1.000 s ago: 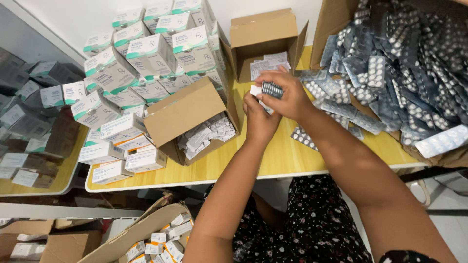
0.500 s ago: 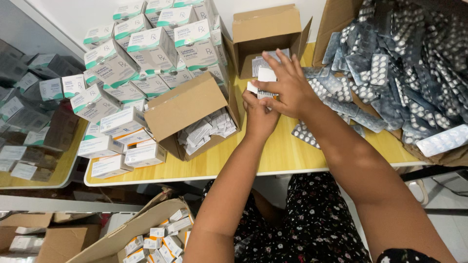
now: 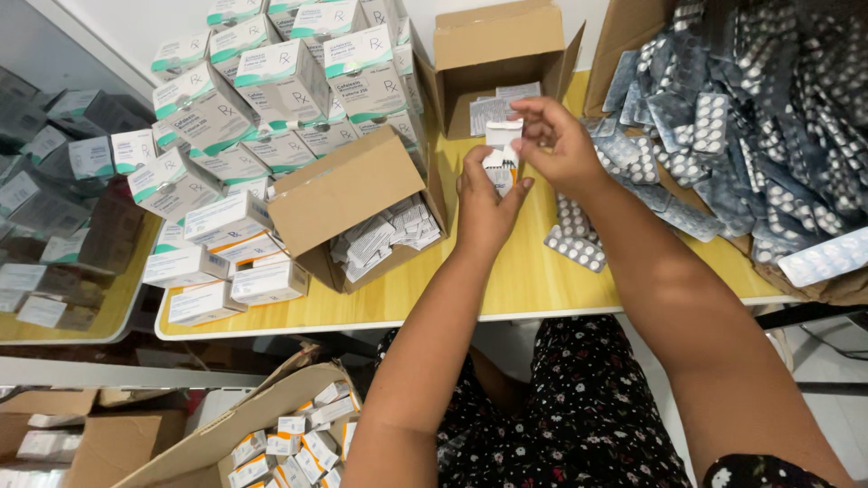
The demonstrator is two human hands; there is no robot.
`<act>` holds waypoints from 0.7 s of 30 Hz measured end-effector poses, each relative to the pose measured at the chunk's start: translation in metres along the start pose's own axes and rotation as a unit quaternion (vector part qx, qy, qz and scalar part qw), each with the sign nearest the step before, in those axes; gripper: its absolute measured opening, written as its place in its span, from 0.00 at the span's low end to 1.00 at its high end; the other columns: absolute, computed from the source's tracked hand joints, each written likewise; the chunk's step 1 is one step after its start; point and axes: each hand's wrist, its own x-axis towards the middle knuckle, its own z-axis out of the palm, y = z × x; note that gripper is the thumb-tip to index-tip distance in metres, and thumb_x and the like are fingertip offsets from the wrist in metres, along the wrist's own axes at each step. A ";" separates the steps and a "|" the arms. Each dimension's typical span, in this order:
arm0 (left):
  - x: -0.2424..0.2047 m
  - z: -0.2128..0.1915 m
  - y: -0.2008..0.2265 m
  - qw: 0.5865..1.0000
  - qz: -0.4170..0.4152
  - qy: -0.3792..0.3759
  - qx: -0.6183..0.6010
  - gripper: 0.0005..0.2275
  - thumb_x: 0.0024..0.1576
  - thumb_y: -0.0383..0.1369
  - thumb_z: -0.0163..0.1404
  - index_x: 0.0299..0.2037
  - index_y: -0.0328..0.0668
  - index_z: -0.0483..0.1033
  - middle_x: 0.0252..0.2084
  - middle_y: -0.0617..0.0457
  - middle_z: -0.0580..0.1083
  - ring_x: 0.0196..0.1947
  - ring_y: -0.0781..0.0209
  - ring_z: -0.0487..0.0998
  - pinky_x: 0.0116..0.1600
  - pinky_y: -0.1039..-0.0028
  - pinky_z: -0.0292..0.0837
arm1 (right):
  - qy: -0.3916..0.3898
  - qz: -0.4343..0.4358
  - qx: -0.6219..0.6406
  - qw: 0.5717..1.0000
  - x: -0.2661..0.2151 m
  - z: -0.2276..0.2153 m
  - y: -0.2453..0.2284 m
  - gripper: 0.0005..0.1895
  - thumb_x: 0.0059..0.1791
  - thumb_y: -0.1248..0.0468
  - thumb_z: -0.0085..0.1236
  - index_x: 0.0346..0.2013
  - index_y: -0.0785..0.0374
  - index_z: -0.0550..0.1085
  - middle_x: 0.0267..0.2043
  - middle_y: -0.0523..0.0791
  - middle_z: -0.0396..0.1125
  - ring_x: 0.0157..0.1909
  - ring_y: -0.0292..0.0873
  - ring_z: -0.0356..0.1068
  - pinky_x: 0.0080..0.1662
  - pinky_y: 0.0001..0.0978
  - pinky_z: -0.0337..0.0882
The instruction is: The person sits on the floor and repeatedly packs blister strips of pills into small white boxes. They pick up blister strips from a pile on the table, insert them into boxes, and place the closed boxes into a larger cardboard box.
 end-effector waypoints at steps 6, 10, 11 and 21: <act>0.000 0.004 -0.006 1.000 0.026 0.006 0.006 0.36 0.54 0.31 0.61 0.67 0.33 0.48 0.58 0.31 0.68 0.58 0.32 0.68 0.61 0.52 0.66 | -0.067 -0.073 -0.100 0.990 0.001 0.002 0.001 0.15 0.49 0.76 0.51 0.49 0.67 0.77 0.53 0.46 0.71 0.59 0.41 0.72 0.62 0.30 0.71; -0.001 0.007 -0.012 1.000 0.020 0.008 -0.008 0.39 0.54 0.29 0.60 0.68 0.30 0.42 0.61 0.27 0.63 0.61 0.32 0.68 0.62 0.54 0.66 | -0.105 -0.143 -0.223 0.958 -0.003 0.001 -0.027 0.13 0.45 0.71 0.64 0.45 0.67 0.78 0.50 0.49 0.73 0.55 0.46 0.73 0.58 0.35 0.71; -0.001 0.008 -0.012 1.000 0.016 0.008 -0.018 0.40 0.53 0.28 0.59 0.69 0.30 0.40 0.62 0.26 0.61 0.61 0.33 0.68 0.63 0.55 0.67 | -0.097 -0.148 -0.243 0.954 -0.002 0.004 -0.033 0.14 0.44 0.69 0.67 0.43 0.67 0.78 0.49 0.50 0.73 0.53 0.47 0.74 0.57 0.36 0.72; -0.002 0.008 -0.012 1.000 0.016 -0.005 0.001 0.41 0.53 0.27 0.60 0.70 0.35 0.40 0.62 0.26 0.61 0.62 0.32 0.65 0.62 0.54 0.66 | -0.030 -0.183 -0.323 0.928 -0.009 0.018 -0.047 0.09 0.49 0.69 0.65 0.44 0.66 0.79 0.46 0.50 0.76 0.49 0.48 0.78 0.52 0.35 0.76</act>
